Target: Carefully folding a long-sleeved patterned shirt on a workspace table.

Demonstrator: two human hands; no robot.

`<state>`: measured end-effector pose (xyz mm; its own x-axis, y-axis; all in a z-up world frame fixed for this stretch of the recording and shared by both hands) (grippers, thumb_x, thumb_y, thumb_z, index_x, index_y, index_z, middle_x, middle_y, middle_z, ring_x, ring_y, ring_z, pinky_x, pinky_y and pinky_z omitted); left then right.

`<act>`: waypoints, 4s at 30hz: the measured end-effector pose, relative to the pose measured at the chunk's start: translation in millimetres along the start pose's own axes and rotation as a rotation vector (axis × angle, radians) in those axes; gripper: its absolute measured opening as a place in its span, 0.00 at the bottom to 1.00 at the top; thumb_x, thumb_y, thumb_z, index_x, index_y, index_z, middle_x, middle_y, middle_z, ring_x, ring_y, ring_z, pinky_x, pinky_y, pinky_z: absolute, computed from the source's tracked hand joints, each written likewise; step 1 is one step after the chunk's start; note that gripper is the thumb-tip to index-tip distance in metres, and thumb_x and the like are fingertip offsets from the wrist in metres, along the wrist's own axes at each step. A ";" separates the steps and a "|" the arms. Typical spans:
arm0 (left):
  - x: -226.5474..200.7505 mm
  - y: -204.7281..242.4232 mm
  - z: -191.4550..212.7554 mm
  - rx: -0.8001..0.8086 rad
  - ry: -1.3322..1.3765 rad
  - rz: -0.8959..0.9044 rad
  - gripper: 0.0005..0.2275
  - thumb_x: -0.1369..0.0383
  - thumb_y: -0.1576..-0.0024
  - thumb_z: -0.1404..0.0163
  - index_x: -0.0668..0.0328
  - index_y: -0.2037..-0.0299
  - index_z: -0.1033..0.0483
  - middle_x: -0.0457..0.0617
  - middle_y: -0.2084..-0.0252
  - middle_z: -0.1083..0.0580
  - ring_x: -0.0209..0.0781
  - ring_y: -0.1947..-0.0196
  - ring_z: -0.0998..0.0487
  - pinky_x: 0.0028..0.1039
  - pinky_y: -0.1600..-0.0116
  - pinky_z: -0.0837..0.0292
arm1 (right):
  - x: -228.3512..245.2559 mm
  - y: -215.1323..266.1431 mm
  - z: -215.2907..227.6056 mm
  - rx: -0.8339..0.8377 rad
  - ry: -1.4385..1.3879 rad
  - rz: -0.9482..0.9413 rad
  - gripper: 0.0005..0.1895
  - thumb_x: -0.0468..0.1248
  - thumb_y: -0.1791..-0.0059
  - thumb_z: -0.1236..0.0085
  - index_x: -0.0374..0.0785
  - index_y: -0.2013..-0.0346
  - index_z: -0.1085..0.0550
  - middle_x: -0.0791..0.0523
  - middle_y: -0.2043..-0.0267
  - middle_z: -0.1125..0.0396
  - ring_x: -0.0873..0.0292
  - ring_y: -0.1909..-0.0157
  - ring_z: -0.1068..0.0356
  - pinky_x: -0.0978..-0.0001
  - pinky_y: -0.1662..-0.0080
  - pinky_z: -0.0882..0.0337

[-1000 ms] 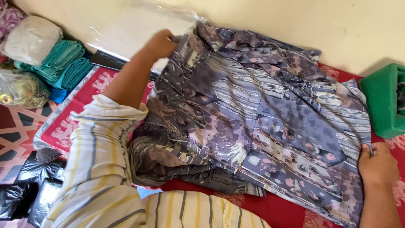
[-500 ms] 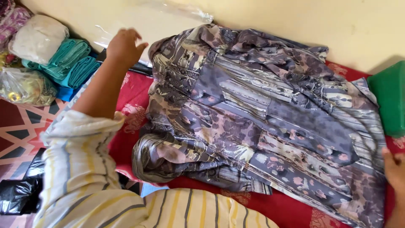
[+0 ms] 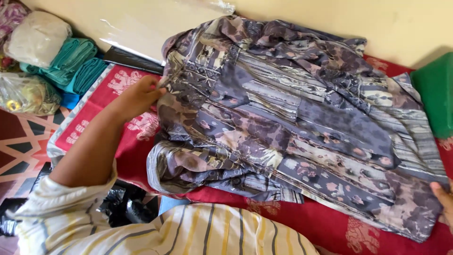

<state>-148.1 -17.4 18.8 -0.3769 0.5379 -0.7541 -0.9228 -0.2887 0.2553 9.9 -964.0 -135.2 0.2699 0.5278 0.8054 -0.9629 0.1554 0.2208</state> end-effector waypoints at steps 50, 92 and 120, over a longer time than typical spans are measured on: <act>-153.4 -373.4 -120.4 -0.285 -0.845 -0.413 0.14 0.51 0.35 0.57 0.34 0.47 0.20 0.47 0.45 0.23 0.58 0.42 0.24 0.52 0.37 0.37 | 326.1 -212.2 -194.9 -0.047 1.046 0.414 0.25 0.55 0.51 0.43 0.64 0.39 0.26 0.62 0.44 0.25 0.51 0.35 0.30 0.50 0.40 0.38; -129.5 -283.8 -47.8 -0.215 -0.602 -0.242 0.32 0.52 0.35 0.57 0.53 0.24 0.54 0.60 0.21 0.63 0.72 0.24 0.66 0.63 0.26 0.68 | 357.8 -93.4 -234.2 0.157 0.912 0.101 0.46 0.69 0.49 0.72 0.62 0.21 0.68 0.62 0.18 0.86 0.36 0.20 0.84 0.36 0.25 0.71; -60.3 -252.8 23.0 -0.212 -0.801 -0.056 0.27 0.44 0.37 0.50 0.66 0.52 0.16 0.69 0.50 0.19 0.69 0.45 0.21 0.54 0.46 0.26 | 326.7 -49.9 -242.0 0.038 0.938 0.319 0.41 0.69 0.45 0.70 0.61 0.21 0.54 0.56 0.17 0.65 0.37 0.19 0.68 0.35 0.26 0.69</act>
<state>106.0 41.3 13.7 -0.3479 0.9339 -0.0828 -0.9374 -0.3447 0.0505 148.2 -597.2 -16.2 -0.1201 0.9901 0.0724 -0.9869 -0.1270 0.0999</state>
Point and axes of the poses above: each hand's wrist, its own y-axis away from the middle knuckle, its own z-axis out of the back of the hand, x = y × z, the point moved 7 cm from there along -y, towards the middle knuckle
